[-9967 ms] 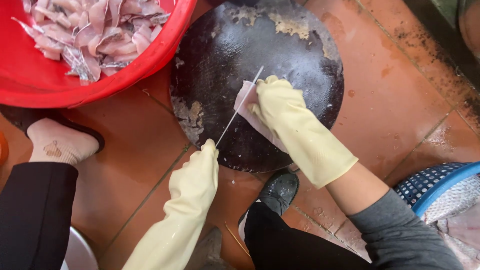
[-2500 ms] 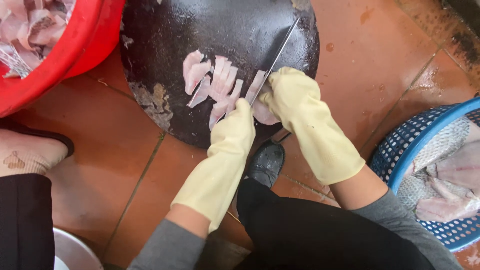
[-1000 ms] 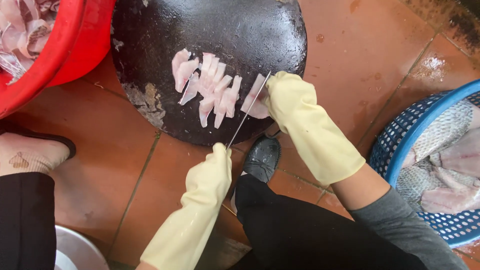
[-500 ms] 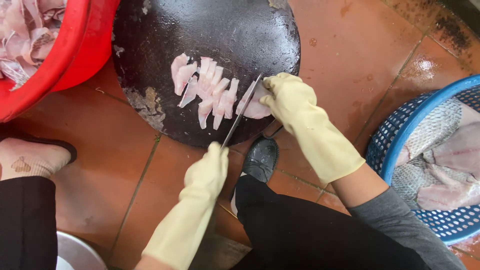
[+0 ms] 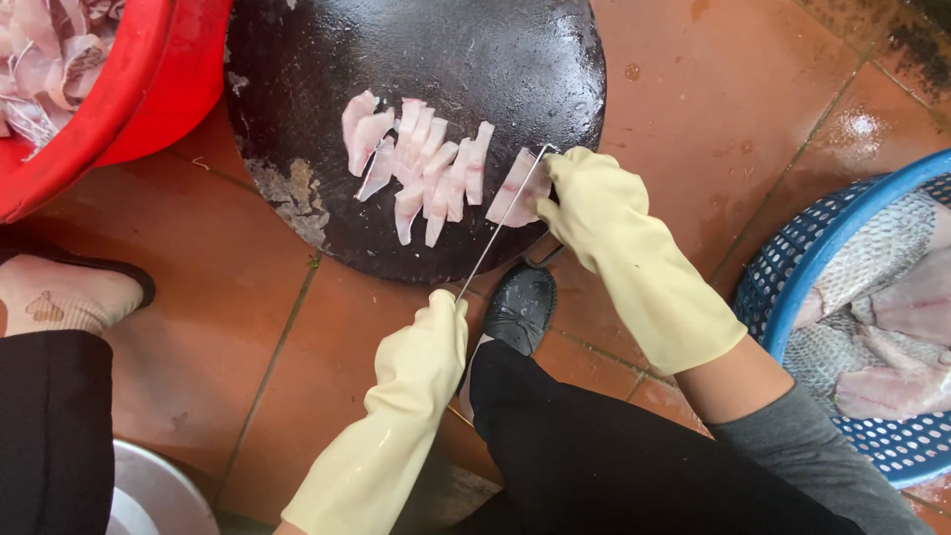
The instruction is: The person slices raw fish fillets into thin strips using a knife on a round wooden cutting board. They transfer the cut pieces into a red basin filled with water and continue processing more fillets from a blue basket.
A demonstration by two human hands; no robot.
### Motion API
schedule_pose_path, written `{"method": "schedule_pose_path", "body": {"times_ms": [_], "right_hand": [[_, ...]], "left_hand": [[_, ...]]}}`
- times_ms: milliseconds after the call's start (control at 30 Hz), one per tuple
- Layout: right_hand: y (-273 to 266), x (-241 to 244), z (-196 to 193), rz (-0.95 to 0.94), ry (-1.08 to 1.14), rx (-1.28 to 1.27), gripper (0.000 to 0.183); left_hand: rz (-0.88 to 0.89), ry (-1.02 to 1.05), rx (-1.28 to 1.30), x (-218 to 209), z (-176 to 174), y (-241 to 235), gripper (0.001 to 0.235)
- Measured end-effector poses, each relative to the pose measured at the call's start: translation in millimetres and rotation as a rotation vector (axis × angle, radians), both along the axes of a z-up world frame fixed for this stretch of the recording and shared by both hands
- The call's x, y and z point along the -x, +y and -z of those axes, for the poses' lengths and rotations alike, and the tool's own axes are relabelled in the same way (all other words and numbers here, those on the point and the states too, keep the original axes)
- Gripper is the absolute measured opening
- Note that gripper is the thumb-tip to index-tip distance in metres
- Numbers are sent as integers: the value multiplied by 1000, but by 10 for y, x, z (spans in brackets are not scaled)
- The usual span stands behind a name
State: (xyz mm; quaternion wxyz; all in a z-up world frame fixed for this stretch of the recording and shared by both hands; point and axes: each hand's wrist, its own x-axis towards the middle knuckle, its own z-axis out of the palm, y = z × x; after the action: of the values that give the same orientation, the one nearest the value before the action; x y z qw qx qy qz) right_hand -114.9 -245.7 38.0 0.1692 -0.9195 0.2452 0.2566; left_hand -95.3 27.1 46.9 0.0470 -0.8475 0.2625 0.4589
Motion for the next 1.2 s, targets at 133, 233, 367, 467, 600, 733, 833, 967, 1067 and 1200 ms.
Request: {"method": "schedule_pose_path", "body": {"times_ms": [133,233,367,467,600,733,833,967,1067,1200], "right_hand": [[-25,15,150,-71,-32,66,35],[-5,-18,72,-76,-58,56,34],[165,-84,-112,91,-108,49,35],[32,-192,12,54,155,-64,21],[31,7,245,-80,-223,26,33],[78,-23,232,-3,-62,64,37],[78,-30,225,37,-15,57,39],[30,-71,234,123,54,62,44],[-100,-4,452,132,4,-76,39],[-89,25,252,195,52,-123,44]], "left_hand": [[44,-21,-53,132,71,34,41],[53,-54,-67,156,17,58,42],[-1,3,-96,76,-78,18,47],[6,-24,-92,79,-15,72,47],[15,-58,-95,159,126,86,46],[-46,-57,14,-4,214,-491,32],[-180,11,93,-312,466,-1165,22],[-189,3,135,-408,349,-1307,17],[79,-325,168,-62,362,-474,21],[80,-313,129,49,278,144,24]]}}
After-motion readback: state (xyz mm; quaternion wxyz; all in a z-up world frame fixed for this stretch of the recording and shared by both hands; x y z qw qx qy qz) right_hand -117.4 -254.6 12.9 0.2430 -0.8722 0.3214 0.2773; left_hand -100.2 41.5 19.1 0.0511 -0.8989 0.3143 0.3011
